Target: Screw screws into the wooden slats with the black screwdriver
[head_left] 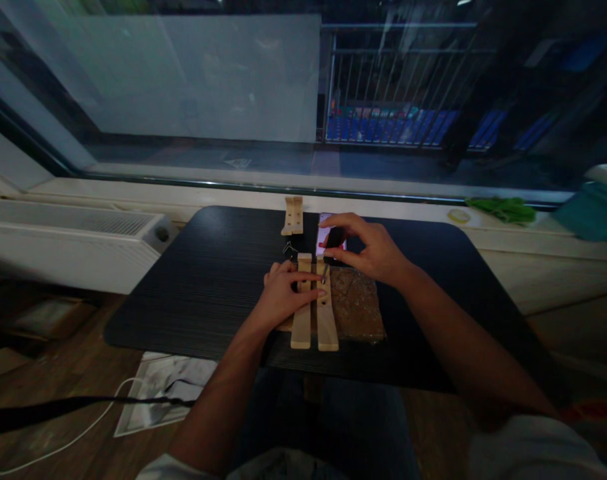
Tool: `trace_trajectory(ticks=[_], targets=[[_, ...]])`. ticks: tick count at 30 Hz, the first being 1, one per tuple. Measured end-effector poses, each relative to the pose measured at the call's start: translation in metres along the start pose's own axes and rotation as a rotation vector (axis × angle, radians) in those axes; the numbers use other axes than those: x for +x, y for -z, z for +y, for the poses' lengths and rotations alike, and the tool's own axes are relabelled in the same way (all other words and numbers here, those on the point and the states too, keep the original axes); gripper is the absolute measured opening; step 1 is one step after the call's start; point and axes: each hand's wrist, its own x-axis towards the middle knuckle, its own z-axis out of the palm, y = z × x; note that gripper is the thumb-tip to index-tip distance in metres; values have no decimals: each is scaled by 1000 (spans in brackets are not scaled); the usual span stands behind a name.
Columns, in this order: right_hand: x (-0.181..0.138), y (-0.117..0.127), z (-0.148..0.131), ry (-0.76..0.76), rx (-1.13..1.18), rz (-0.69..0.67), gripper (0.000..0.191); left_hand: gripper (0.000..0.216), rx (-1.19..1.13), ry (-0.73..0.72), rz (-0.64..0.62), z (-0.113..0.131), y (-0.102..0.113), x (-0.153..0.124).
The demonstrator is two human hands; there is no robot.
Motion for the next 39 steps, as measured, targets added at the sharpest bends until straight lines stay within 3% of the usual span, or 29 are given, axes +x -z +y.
trace_trajectory(ticks=[5,10,16,39], targets=[[2,3,-2,69,-27,-42,27,28,-5,-8,6,-1,-1,0],[2,11,-6,123,-7,-99,36,28,-13,-7,14,-1,-1,0],[2,15,-7,67,51,-147,38,28,-4,0,4,0,0,0],[1,7,-1,-45,14,-50,28,28,1,-5,0,1,1,0]])
